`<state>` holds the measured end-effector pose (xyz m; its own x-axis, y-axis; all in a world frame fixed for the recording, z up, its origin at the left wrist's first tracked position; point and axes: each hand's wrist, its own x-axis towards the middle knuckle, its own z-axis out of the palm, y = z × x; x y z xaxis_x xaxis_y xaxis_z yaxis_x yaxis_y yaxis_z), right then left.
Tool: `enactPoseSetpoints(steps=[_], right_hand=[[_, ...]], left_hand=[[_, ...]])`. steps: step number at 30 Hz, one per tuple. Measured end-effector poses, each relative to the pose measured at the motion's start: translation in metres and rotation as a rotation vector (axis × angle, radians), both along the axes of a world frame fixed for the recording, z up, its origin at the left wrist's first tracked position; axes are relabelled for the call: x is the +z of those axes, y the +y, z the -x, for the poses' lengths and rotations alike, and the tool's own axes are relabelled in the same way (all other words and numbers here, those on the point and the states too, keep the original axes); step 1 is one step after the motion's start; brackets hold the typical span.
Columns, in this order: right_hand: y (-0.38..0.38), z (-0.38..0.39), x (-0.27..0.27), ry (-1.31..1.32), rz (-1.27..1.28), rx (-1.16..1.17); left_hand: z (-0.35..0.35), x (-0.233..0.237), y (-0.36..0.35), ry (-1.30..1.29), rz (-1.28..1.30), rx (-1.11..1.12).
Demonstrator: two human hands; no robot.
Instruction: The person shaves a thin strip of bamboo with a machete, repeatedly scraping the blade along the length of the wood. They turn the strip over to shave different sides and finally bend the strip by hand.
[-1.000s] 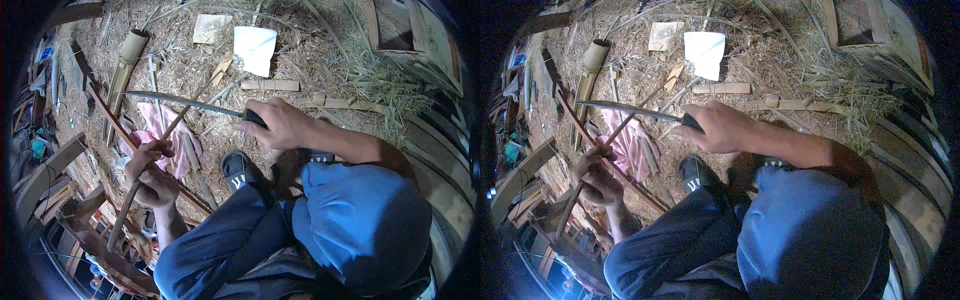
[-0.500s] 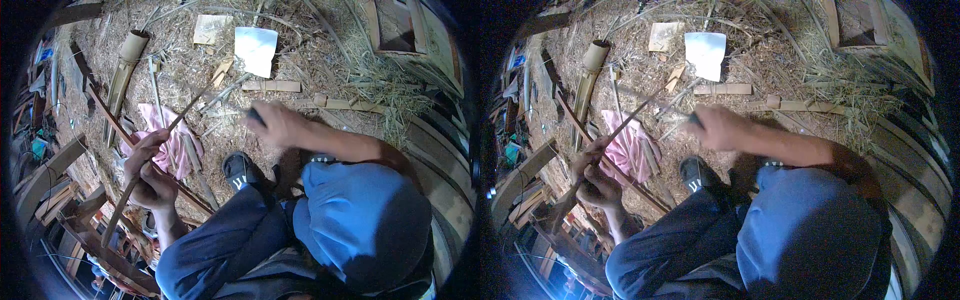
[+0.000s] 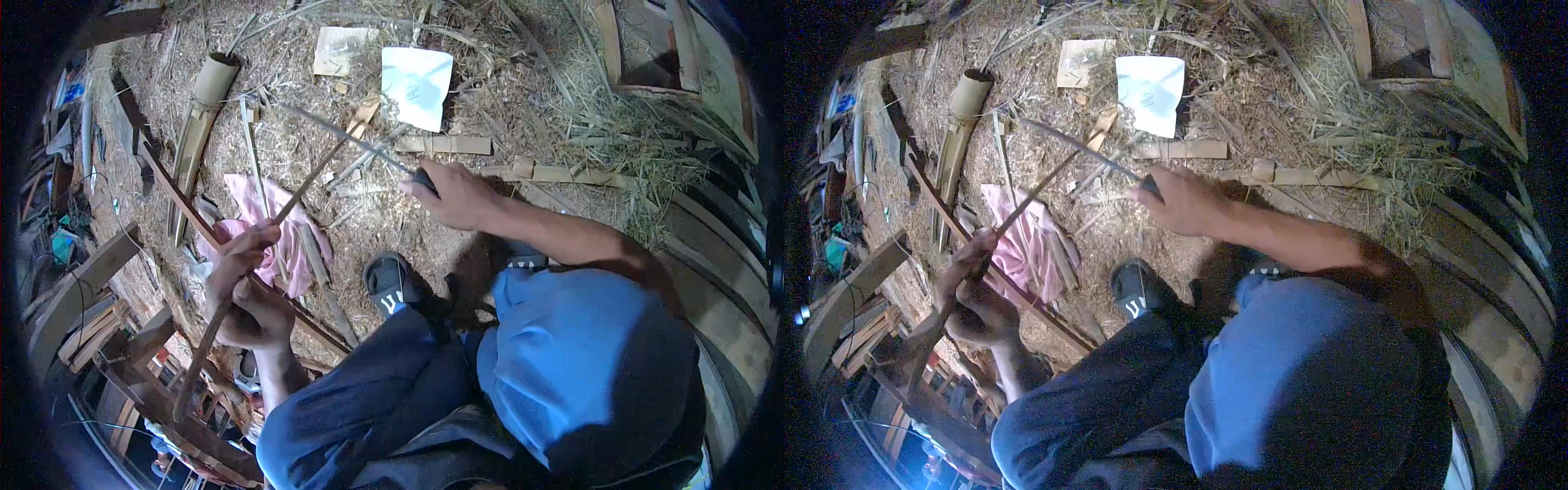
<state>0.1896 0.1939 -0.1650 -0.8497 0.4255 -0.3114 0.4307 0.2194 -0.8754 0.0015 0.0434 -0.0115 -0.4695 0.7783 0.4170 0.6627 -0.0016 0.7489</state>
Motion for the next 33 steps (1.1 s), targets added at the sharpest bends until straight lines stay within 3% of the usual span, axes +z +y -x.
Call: enactPoseSetpoints(steps=[3, 6, 8, 11, 14, 16, 18, 20, 21, 24, 28, 32, 33], right_hand=[[-0.01, 0.004, 0.03, 0.127, 0.183, 0.097], [-0.009, 0.004, 0.051, 0.3, 0.098, 0.141], [-0.014, 0.006, 0.021, 0.059, 0.13, 0.089], [-0.002, 0.006, -0.007, 0.069, 0.022, -0.04], [-0.009, 0.002, 0.016, 0.097, 0.019, -0.017], [-0.008, 0.004, 0.044, 0.18, 0.197, 0.203], [-0.012, 0.003, 0.033, 0.237, 0.138, 0.19], [-0.018, 0.004, -0.009, 0.041, 0.125, 0.029], [-0.008, 0.005, -0.006, -0.124, 0.205, -0.042], [-0.001, 0.0, -0.009, -0.097, -0.009, -0.04], [-0.011, -0.005, 0.019, 0.01, 0.071, 0.036], [0.001, -0.001, -0.013, -0.304, 0.049, -0.043], [0.004, -0.004, -0.018, -0.228, -0.012, -0.024]], left_hand=[[-0.005, -0.001, 0.002, -0.047, -0.035, 0.077], [-0.004, 0.001, 0.004, 0.009, 0.006, 0.067], [-0.004, 0.003, 0.004, 0.054, 0.031, 0.062], [-0.005, 0.004, 0.004, 0.046, 0.057, 0.012], [-0.007, 0.001, 0.009, 0.009, -0.014, 0.069], [-0.005, 0.0, 0.01, 0.032, -0.011, 0.105], [-0.001, 0.0, 0.005, 0.053, -0.001, 0.026], [-0.002, -0.004, 0.002, -0.002, -0.04, 0.08], [-0.003, -0.003, 0.001, -0.016, -0.039, 0.097], [-0.004, -0.004, 0.0, 0.013, -0.022, 0.061], [-0.004, -0.003, -0.002, -0.027, -0.062, 0.083], [-0.004, -0.001, -0.003, -0.029, -0.033, 0.045], [-0.004, -0.001, -0.002, -0.016, -0.028, 0.028]])
